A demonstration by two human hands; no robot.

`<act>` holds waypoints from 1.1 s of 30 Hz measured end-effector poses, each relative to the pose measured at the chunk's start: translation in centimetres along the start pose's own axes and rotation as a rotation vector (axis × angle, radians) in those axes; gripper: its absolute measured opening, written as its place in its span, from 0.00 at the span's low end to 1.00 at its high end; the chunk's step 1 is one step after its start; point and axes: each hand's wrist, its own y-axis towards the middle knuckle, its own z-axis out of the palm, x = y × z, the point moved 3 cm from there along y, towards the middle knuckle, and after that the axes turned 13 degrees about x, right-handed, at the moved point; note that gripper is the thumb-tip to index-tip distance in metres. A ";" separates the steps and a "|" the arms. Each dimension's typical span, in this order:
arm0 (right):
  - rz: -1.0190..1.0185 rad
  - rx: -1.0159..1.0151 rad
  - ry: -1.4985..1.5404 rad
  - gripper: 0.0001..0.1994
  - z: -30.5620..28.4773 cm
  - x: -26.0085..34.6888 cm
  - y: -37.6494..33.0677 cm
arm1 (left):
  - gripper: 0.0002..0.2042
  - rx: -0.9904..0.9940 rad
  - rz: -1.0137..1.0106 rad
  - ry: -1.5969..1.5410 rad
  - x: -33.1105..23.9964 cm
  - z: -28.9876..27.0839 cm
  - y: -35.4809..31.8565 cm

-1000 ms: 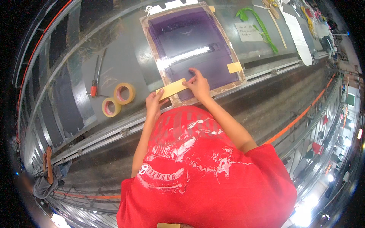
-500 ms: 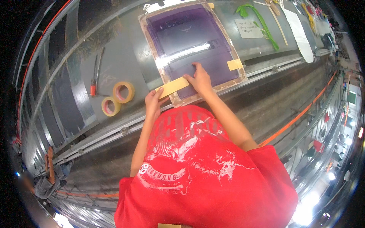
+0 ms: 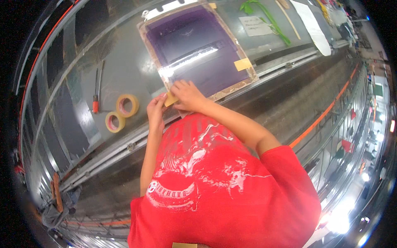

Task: The person aligns a white paper template on a metal workbench and places a purple screen frame over it. They then use masking tape to secure the frame to the template by applying strips to the corners and edges. The person lifts the frame to check alignment and continues taping it down.

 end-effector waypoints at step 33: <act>0.584 -0.505 1.214 0.16 3.6 -7.6 -5.4 | 0.04 1.409 0.921 -0.639 -24.5 8.9 -19.3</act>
